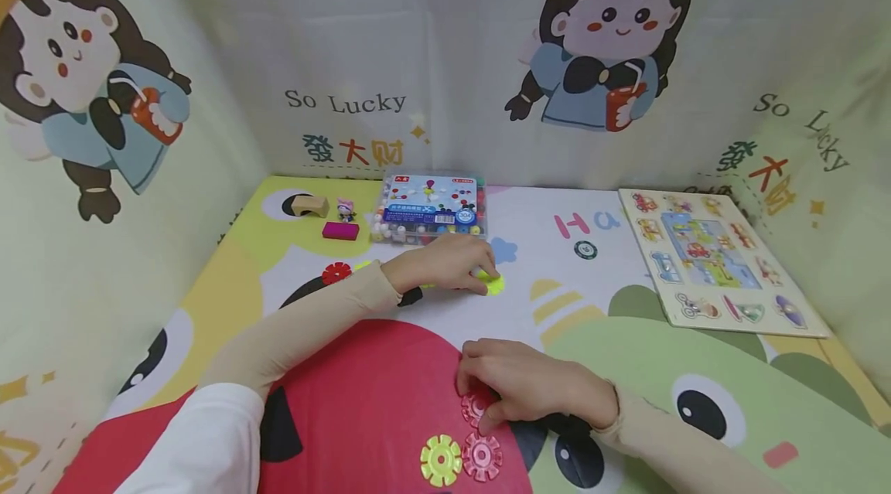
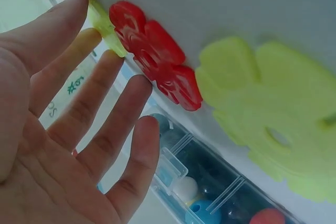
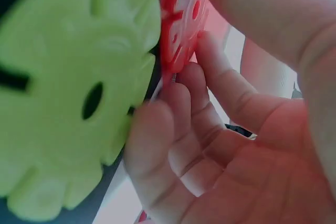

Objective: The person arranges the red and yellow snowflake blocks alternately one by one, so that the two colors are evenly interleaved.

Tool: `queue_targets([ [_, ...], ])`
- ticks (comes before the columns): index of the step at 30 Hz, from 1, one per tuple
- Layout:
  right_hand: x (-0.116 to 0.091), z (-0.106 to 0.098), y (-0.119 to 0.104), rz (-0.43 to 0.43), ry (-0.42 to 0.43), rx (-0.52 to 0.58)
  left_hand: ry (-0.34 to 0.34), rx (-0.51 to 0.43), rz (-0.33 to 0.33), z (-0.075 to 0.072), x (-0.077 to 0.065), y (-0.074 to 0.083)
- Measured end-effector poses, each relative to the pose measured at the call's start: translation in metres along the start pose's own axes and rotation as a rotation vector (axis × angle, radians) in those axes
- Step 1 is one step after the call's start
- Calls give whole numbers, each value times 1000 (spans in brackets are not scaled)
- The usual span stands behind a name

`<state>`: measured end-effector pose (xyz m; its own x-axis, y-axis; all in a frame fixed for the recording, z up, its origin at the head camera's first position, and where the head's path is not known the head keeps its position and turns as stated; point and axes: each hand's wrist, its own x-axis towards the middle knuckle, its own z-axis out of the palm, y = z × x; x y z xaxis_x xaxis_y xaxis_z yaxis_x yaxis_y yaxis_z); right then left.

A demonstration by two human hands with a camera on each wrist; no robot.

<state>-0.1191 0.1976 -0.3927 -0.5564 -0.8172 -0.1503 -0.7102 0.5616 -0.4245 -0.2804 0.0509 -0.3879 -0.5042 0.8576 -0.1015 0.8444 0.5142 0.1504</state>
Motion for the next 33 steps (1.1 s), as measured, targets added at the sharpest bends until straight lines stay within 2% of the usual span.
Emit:
queue_targets([
  [10,-1,-3,-9,-5,-37,80,-3,2,-7,0,0,2],
  [16,-3,-8,-4,-38,-108,177,-6,-21,-21,1,0,0],
  [21,-2,-7,-1,-51,-111,167,5,-12,-21,2,0,-2],
  [25,-3,-13,7,-4,-62,157,12,-7,-9,3,1,-3],
  [27,-5,-21,19,32,3,121,13,-10,0,3,2,-3],
  [33,-9,-49,83,221,262,10,6,-27,7,4,1,-4],
])
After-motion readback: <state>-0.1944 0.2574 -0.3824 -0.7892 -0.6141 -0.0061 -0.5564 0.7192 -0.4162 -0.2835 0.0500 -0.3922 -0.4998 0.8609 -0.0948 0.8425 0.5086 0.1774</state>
